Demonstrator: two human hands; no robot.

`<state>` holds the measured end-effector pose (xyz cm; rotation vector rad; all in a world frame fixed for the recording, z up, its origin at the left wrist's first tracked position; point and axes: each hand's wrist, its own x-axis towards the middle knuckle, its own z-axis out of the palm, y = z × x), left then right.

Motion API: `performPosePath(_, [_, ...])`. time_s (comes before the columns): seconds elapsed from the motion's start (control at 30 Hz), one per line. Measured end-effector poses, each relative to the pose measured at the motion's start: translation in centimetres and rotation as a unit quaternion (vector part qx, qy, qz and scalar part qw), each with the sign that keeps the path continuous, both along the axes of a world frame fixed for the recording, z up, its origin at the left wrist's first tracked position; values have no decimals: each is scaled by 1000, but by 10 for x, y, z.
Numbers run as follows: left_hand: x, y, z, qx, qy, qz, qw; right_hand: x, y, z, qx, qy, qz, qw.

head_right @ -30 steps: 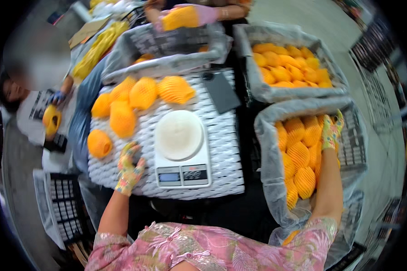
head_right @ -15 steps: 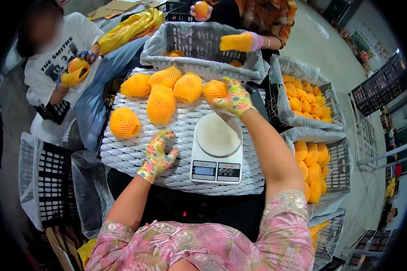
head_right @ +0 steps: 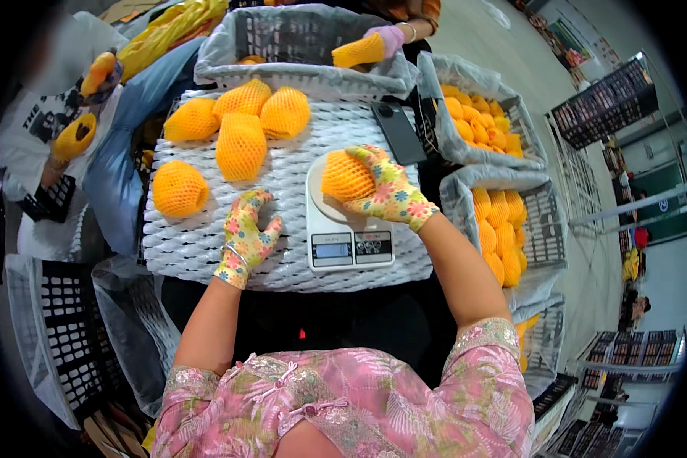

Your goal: The person repeatedly picks up yellow, foam-wrapped mangoes from a large bin and places them onto a digital scale. After weighing, the mangoes are moved to a white woven basket. The person wears floral-patterned gloves during the task.

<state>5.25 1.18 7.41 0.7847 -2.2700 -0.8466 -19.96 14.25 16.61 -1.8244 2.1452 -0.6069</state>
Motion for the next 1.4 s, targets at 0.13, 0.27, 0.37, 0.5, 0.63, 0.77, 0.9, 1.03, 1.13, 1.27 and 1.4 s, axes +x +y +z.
performPosePath(0.13, [1, 0, -2, -22, 12, -2, 1000, -2, 18, -10, -73, -109, -25, 991])
performPosePath(0.27, [-1, -2, -7, -35, 10, -5, 999, -9, 41, -5, -136, -161, -76, 975])
performPosePath(0.37, [-1, 0, -6, -31, -10, -3, 999, -15, 57, -7, -150, -146, -100, 973])
performPosePath(0.5, [0, 1, -3, -28, -31, 8, 999, -4, 66, 7, -127, -143, -105, 976])
performPosePath(0.63, [-2, 1, -4, -24, -37, 7, 999, -6, 71, 1, -157, -120, -95, 976])
performPosePath(0.77, [-2, 2, -5, -26, -33, 5, 999, -8, 65, 1, -175, -102, -74, 977])
performPosePath(0.9, [-4, 2, -6, -23, -30, 11, 999, -5, 52, 10, -186, -84, -39, 978])
performPosePath(1.03, [-1, -1, -14, -10, -7, 16, 1000, 9, 23, 23, -157, 58, -19, 986])
performPosePath(1.13, [1, 2, -10, -60, -19, 10, 998, 18, -4, 24, -10, 115, -22, 993])
performPosePath(1.27, [-2, -13, -38, 8, 10, 14, 1000, 22, -22, 26, 138, 175, 39, 974])
performPosePath(1.4, [1, -10, -25, -27, -10, -23, 999, -8, 11, 35, 65, -33, -39, 997])
